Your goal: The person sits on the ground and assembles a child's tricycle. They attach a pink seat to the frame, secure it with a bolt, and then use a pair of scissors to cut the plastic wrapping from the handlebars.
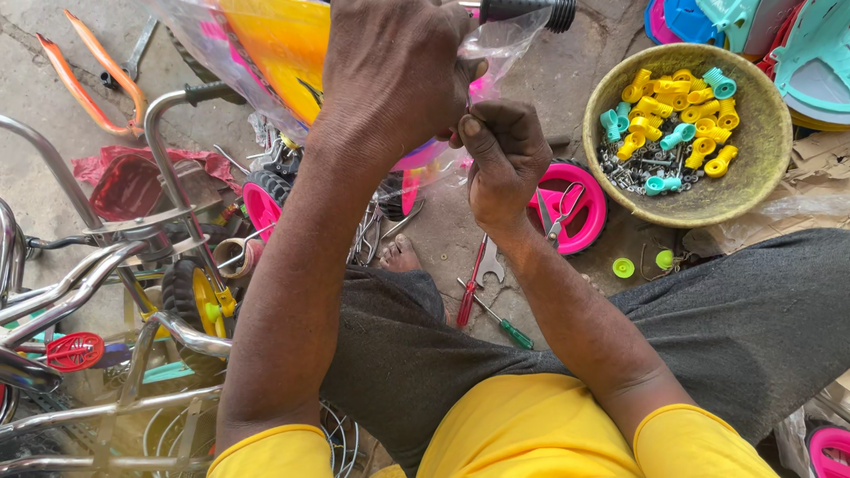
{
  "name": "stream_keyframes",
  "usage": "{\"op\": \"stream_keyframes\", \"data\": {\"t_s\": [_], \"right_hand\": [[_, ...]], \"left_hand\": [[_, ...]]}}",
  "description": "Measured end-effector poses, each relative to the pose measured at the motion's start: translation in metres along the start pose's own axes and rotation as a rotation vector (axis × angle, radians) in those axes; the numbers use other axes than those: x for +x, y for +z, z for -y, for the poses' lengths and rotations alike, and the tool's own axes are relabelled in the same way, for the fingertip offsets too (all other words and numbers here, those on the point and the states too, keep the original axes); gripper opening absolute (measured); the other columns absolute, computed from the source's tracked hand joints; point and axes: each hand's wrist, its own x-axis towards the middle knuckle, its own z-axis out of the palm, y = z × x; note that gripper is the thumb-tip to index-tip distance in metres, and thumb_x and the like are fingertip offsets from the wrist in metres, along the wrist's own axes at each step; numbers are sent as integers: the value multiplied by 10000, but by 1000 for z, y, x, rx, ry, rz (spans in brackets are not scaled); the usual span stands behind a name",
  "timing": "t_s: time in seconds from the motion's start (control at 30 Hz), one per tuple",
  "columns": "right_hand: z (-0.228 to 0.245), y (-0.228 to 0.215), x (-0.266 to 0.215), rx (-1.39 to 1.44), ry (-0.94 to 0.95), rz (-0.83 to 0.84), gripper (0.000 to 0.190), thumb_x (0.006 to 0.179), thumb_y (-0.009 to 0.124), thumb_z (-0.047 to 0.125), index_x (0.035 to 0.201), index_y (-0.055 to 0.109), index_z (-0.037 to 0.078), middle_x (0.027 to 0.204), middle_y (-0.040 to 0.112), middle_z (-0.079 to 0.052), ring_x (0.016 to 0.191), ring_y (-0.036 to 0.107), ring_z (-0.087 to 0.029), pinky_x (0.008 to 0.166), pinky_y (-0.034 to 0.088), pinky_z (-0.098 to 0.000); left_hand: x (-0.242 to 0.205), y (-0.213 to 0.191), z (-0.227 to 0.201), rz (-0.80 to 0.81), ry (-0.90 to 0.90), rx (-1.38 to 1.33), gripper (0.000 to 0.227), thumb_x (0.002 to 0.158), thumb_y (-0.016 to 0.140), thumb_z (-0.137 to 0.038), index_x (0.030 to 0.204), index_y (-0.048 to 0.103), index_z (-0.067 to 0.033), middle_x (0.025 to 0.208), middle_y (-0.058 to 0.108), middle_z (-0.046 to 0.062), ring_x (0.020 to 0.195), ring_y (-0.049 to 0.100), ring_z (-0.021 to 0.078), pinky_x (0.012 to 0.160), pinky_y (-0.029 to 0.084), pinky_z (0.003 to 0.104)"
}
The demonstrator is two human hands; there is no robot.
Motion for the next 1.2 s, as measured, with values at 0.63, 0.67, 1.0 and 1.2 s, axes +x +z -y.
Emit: {"op": "stream_keyframes", "data": {"t_s": [0.63,0.67,1.0,1.2], "right_hand": [[-14,-8,9,-325,-57,-72,235,998,814,73,1103,609,24,1033,740,-90,952,713,-140,868,599,-268],[-10,-9,12,-487,-104,-96,317,923,874,110,1083,612,32,1031,703,-102,945,682,-154,837,574,-287],[88,7,93,-1517,-866,444,826,769,860,588,1264,537,10,1205,553,-211,1162,524,-381,1009,389,-545],[77,7,107,-1463,-493,623,691,785,902,443,1241,595,24,1087,579,-151,1010,603,-351,818,491,-497]], "left_hand": [[-8,-10,6,66,153,-13,123,770,772,-90,693,718,-170,831,705,42,857,690,257,1039,348,483],[-8,-12,4,87,139,-4,92,767,777,-104,718,728,-165,847,714,43,865,686,260,1011,336,492],[-14,-18,-15,138,8,229,131,759,753,-131,885,786,-149,957,712,80,972,674,231,1004,294,505],[-7,-16,-16,80,-9,303,132,775,775,-178,895,753,-128,942,673,86,986,631,250,992,331,475]]}}
